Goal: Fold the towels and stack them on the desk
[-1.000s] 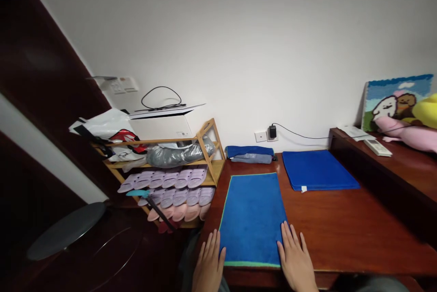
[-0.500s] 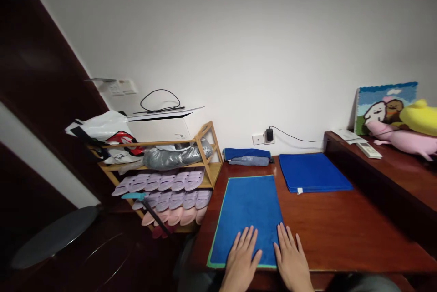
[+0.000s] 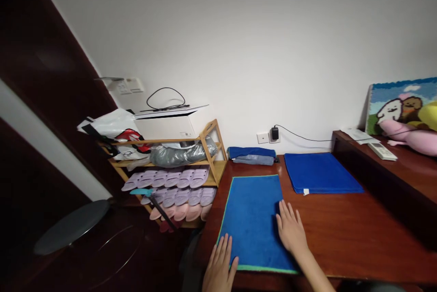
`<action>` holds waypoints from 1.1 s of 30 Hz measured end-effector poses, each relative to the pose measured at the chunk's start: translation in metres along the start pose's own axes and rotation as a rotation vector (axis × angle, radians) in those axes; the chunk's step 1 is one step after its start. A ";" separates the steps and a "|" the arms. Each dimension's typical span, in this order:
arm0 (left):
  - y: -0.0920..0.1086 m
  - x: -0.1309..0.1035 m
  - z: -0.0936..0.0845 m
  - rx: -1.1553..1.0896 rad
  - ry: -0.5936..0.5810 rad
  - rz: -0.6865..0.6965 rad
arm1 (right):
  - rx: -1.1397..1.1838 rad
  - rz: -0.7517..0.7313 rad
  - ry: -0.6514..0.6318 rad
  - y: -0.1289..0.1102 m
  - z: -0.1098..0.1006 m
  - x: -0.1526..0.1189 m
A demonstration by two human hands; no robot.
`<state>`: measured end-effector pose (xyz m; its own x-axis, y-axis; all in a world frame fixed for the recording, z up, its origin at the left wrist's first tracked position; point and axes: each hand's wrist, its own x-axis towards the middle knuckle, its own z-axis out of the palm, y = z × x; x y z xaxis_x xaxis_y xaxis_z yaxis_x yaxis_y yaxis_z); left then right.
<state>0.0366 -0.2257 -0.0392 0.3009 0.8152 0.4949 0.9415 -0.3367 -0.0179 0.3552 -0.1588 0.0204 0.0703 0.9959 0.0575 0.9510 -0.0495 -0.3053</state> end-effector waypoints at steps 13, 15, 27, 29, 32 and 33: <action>-0.017 -0.009 0.029 0.018 0.051 0.036 | -0.055 0.120 -0.119 -0.007 0.003 0.169; -0.017 -0.003 0.028 0.010 0.019 0.034 | -0.067 0.113 -0.107 -0.001 0.010 0.169; 0.096 0.255 0.033 -0.355 -0.319 0.169 | -0.124 0.048 -0.112 0.007 0.026 0.172; 0.100 0.276 0.060 -0.345 -0.382 0.142 | -0.126 0.043 -0.106 0.008 0.028 0.172; 0.076 0.284 0.084 -0.284 -0.408 0.052 | -0.119 0.067 -0.090 0.008 0.029 0.173; 0.061 0.283 0.087 -0.264 -0.406 0.016 | -0.118 0.073 -0.087 0.008 0.029 0.173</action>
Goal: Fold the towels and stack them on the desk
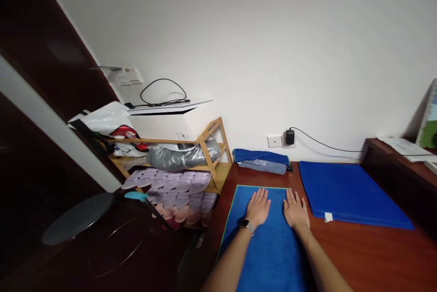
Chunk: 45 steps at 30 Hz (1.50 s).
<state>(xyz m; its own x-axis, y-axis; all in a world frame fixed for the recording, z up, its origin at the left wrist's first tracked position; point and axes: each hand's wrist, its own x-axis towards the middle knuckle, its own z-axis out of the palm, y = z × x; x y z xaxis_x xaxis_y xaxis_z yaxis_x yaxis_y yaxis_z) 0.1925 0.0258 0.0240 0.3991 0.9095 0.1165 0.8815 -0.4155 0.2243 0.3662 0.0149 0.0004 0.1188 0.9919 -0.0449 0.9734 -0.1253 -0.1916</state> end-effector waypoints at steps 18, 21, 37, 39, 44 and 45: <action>-0.084 -0.027 -0.028 0.142 0.211 -0.139 | 0.052 0.000 -0.068 -0.006 -0.015 -0.029; -0.028 -0.027 -0.012 0.100 0.210 0.033 | 0.035 0.009 -0.041 -0.010 -0.008 -0.045; -0.116 -0.108 -0.021 0.133 0.034 -0.165 | 0.063 -0.003 -0.096 -0.014 -0.021 -0.051; -0.124 -0.111 -0.020 0.157 0.062 -0.147 | 0.078 -0.010 -0.093 -0.010 -0.023 -0.061; -0.112 -0.111 -0.023 0.164 0.121 -0.132 | 0.096 -0.021 -0.002 -0.001 -0.005 -0.108; -0.104 -0.112 -0.024 0.165 0.138 -0.122 | 0.087 -0.028 -0.005 0.000 -0.002 -0.116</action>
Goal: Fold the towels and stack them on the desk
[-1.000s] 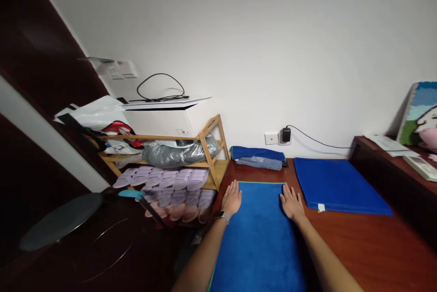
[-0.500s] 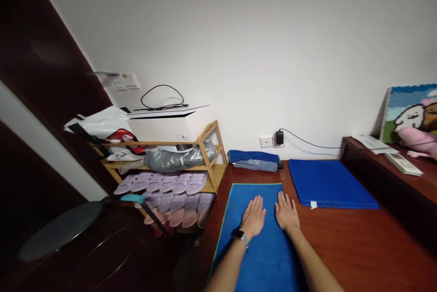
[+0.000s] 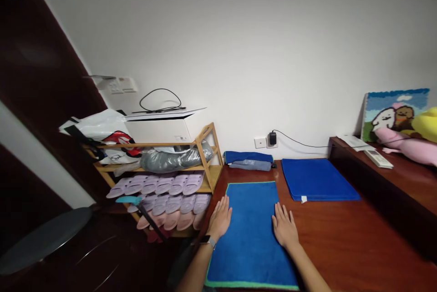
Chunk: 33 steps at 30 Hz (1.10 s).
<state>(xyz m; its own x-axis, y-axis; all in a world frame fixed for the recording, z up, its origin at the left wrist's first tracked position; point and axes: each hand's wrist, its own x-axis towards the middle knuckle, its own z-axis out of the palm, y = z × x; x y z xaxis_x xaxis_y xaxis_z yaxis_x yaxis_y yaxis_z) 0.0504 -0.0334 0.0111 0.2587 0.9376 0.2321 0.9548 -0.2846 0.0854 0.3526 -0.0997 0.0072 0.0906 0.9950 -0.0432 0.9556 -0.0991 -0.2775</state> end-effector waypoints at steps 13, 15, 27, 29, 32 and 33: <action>0.122 -0.033 0.004 -0.134 -0.104 0.189 | -0.087 0.008 -0.025 -0.006 -0.004 -0.015; 0.084 -0.043 0.000 -0.094 -0.104 0.090 | -0.089 0.008 -0.029 -0.006 -0.005 -0.014; 0.078 -0.090 -0.039 -0.096 0.032 0.114 | -0.052 -0.026 -0.012 -0.009 -0.004 -0.071; 0.123 -0.091 -0.032 -0.158 0.029 0.235 | -0.067 -0.033 -0.015 -0.008 0.004 -0.085; 0.172 -0.092 -0.020 -0.210 -0.007 0.324 | -0.085 -0.061 -0.010 -0.006 0.010 -0.092; 0.177 -0.094 -0.017 -0.212 -0.016 0.317 | -0.082 -0.070 -0.007 -0.006 0.009 -0.092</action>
<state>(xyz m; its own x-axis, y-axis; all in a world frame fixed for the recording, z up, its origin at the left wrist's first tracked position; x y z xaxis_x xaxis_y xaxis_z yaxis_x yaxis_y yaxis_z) 0.1931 -0.1751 0.0210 0.5401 0.7992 0.2638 0.7763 -0.5941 0.2107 0.3363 -0.1910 0.0037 0.0216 0.9992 -0.0329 0.9792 -0.0278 -0.2011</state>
